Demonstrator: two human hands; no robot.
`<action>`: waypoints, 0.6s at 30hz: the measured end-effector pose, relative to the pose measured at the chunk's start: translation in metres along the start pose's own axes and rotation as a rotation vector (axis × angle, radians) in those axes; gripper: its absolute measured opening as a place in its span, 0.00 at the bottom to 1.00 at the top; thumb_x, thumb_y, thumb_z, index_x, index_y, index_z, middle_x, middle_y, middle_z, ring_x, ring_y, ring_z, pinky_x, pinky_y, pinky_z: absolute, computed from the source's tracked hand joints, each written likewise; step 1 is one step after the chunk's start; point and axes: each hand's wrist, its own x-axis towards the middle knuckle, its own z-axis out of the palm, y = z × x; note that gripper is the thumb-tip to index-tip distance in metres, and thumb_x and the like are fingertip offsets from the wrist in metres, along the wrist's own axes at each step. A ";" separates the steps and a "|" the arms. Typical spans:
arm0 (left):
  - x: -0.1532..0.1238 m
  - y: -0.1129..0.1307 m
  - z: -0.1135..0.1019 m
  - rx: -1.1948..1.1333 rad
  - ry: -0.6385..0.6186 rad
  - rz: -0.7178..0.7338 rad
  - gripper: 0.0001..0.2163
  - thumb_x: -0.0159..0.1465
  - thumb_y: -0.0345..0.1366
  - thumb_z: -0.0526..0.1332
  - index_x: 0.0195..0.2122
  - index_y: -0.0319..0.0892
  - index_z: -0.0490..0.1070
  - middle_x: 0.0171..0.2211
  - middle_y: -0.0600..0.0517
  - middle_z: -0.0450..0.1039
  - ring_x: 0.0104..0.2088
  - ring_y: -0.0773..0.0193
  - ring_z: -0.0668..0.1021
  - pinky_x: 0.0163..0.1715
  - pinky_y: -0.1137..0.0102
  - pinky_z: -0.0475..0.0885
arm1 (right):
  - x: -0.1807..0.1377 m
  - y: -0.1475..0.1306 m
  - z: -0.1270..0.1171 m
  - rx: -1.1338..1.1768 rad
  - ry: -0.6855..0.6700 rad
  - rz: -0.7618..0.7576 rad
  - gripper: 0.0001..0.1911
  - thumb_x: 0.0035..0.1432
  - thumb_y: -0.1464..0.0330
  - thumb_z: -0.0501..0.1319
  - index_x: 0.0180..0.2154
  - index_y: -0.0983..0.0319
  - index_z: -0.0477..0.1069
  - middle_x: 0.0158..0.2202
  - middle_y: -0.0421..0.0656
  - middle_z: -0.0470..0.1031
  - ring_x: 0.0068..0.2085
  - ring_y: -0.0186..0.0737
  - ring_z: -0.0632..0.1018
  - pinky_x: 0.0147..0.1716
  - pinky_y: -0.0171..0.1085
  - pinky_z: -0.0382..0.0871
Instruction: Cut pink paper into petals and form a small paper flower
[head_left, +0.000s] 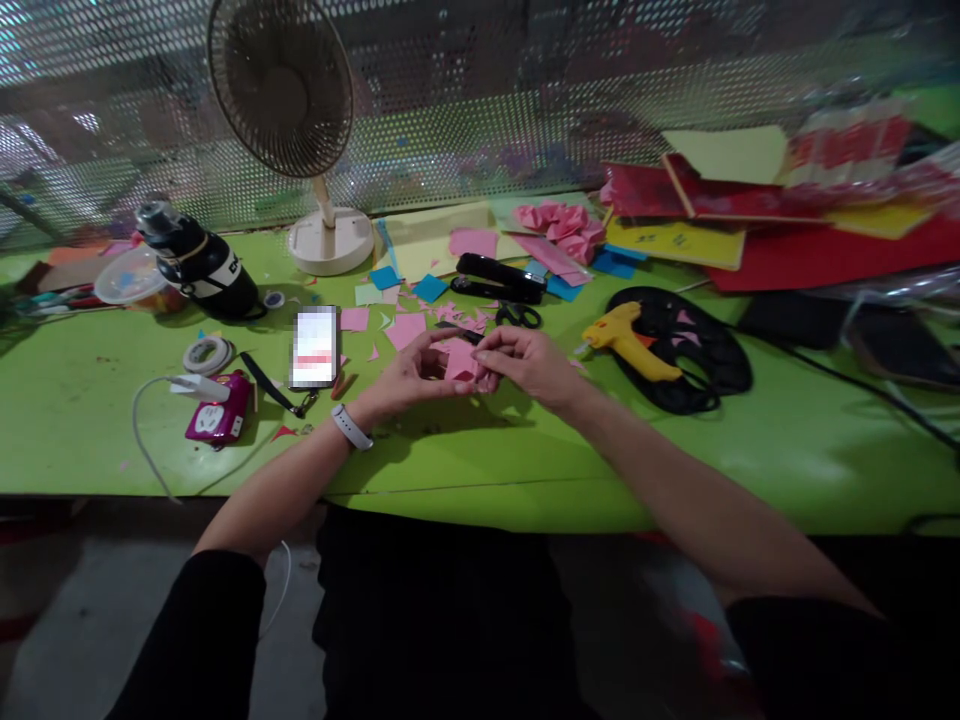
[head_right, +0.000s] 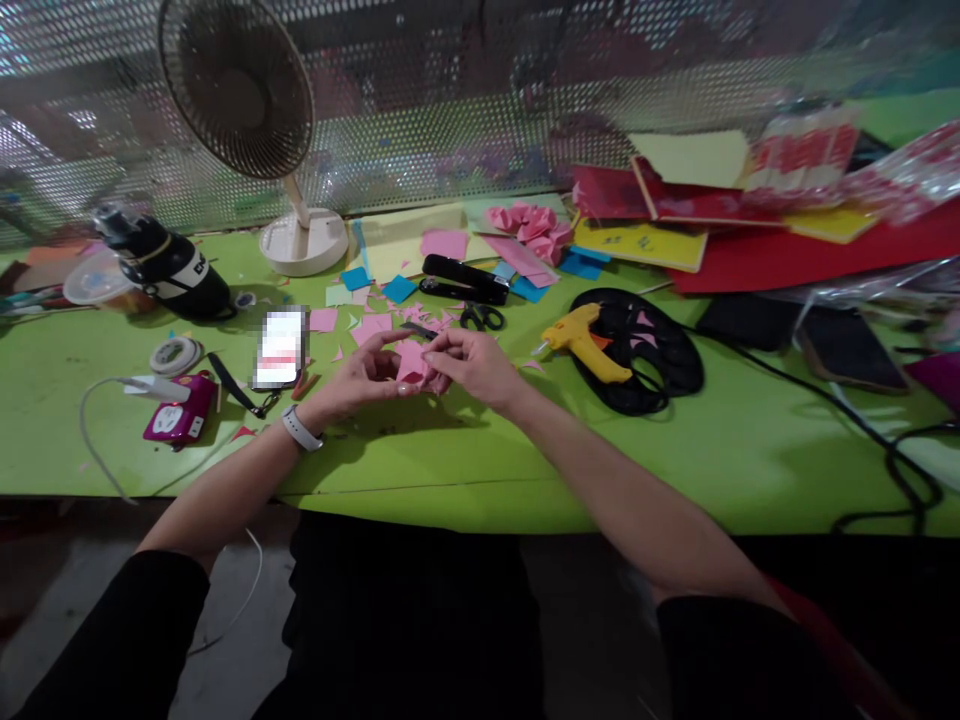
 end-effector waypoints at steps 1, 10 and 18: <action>0.001 0.000 -0.001 -0.011 0.018 0.022 0.34 0.55 0.37 0.76 0.61 0.43 0.66 0.34 0.52 0.77 0.36 0.66 0.80 0.40 0.69 0.74 | 0.000 0.001 0.001 0.024 0.035 -0.003 0.18 0.50 0.56 0.74 0.32 0.60 0.73 0.23 0.41 0.79 0.22 0.35 0.77 0.24 0.36 0.74; 0.002 -0.004 -0.002 0.035 0.214 0.099 0.14 0.63 0.33 0.67 0.50 0.40 0.74 0.44 0.48 0.77 0.39 0.67 0.78 0.41 0.70 0.76 | -0.003 -0.003 0.009 0.042 0.049 -0.021 0.17 0.51 0.56 0.73 0.31 0.60 0.72 0.25 0.44 0.81 0.23 0.36 0.79 0.25 0.36 0.78; 0.003 -0.007 -0.003 -0.055 0.225 0.031 0.11 0.63 0.33 0.67 0.47 0.40 0.77 0.43 0.49 0.78 0.36 0.69 0.79 0.41 0.69 0.77 | -0.005 -0.001 0.009 -0.015 0.087 -0.067 0.17 0.50 0.58 0.73 0.35 0.59 0.72 0.30 0.43 0.82 0.26 0.38 0.80 0.28 0.38 0.79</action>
